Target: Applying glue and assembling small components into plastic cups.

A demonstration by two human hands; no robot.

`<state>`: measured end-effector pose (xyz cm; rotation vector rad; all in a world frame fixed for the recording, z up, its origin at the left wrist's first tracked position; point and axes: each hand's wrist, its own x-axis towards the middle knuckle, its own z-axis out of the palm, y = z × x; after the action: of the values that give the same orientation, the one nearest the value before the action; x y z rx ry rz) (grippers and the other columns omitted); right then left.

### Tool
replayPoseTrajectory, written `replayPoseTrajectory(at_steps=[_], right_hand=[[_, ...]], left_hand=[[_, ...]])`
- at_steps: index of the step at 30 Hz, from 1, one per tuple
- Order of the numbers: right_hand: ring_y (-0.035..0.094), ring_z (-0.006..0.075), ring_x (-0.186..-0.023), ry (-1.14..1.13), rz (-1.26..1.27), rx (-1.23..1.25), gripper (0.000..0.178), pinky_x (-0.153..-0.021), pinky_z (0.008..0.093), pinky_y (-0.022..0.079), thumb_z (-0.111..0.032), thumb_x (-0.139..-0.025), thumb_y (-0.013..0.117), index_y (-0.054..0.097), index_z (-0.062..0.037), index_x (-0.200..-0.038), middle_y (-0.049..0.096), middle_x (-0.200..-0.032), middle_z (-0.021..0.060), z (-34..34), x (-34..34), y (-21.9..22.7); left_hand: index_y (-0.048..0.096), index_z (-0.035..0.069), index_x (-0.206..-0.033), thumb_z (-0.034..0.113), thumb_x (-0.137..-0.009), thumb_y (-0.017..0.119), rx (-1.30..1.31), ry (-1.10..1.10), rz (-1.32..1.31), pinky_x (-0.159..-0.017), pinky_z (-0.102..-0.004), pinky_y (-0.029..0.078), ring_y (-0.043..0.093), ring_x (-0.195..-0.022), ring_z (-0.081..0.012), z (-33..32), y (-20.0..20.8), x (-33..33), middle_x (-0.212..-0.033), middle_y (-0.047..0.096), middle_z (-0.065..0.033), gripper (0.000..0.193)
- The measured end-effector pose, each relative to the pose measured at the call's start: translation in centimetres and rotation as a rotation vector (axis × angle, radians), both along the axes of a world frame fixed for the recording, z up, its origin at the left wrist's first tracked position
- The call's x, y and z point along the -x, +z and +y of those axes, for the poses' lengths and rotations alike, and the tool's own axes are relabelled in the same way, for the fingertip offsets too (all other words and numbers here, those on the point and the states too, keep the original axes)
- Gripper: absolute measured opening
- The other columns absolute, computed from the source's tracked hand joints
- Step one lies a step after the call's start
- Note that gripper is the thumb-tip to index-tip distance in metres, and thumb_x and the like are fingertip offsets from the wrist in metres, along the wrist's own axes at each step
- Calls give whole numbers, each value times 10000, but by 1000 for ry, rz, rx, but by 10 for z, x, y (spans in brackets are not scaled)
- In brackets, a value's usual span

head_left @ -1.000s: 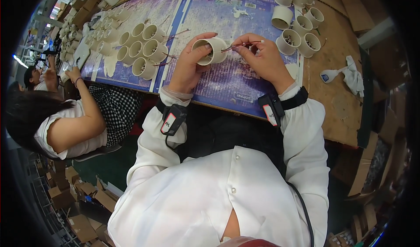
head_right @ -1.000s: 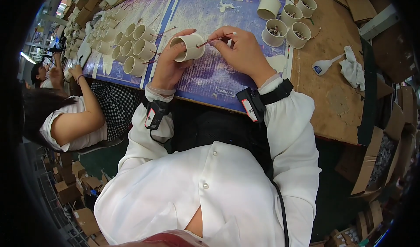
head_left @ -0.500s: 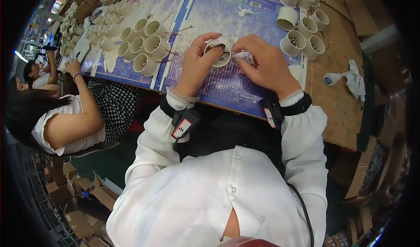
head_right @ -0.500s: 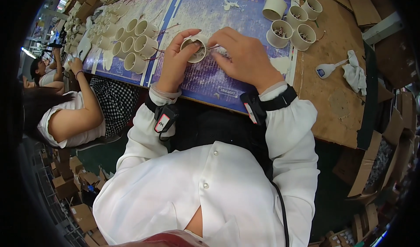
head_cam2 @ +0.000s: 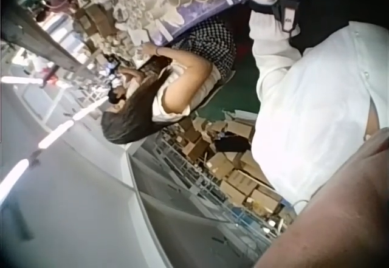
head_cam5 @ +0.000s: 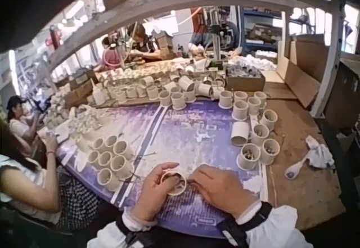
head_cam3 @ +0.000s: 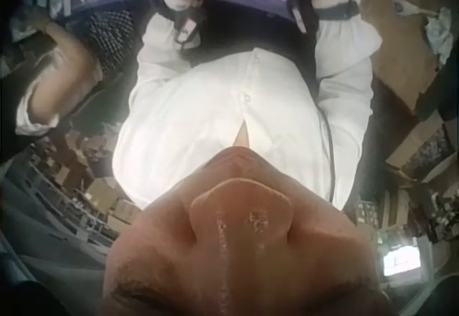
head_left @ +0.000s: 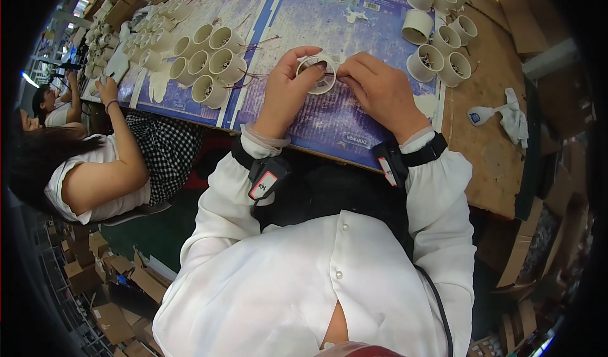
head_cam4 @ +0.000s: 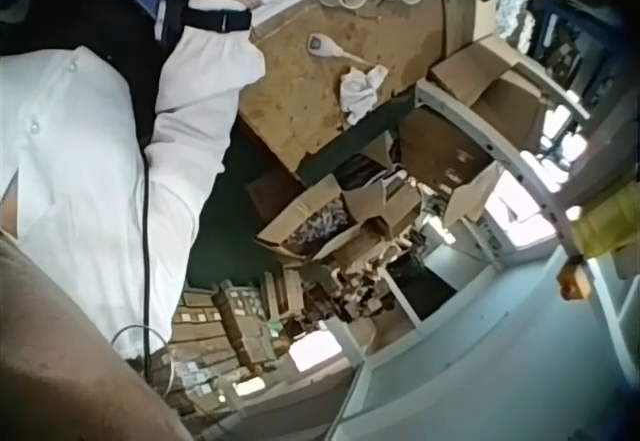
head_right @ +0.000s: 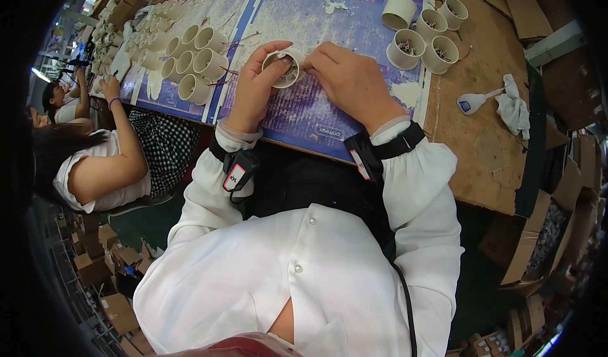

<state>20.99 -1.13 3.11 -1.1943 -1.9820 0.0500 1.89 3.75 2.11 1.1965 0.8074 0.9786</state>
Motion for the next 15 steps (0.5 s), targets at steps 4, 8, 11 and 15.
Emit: replayPoseTrajectory(at_steps=[4,8,11,15], right_hand=[[655,276,-773,-57,12,23,113,-630,344,511,-52,-841,684,641,-82,-941,637,-921,56,-3,5,1],[654,277,-769,-79,48,66,112,-627,346,507,-40,-840,677,636,-77,-937,632,-925,59,-3,7,-2],[653,278,-767,-53,66,70,123,-629,343,506,-39,-836,679,635,-75,-945,630,-928,62,-2,5,-2],[649,275,-757,-39,89,56,124,-633,333,505,-26,-839,672,631,-65,-949,626,-926,74,-1,5,-4]], left_hand=[[576,16,-1247,57,-912,643,-43,22,32,-770,-224,491,634,-879,-93,-3,0,-2,-1005,688,-63,344],[576,15,-1243,57,-915,642,-61,36,21,-768,-222,489,632,-882,-91,-5,-1,-2,-1002,688,-60,337],[576,14,-1243,58,-918,642,-32,33,-18,-767,-223,490,632,-884,-93,-3,-3,-2,-1004,688,-61,335],[573,13,-1245,58,-920,640,1,23,-70,-767,-224,491,634,-887,-96,-1,-3,-1,-1010,687,-63,335]])
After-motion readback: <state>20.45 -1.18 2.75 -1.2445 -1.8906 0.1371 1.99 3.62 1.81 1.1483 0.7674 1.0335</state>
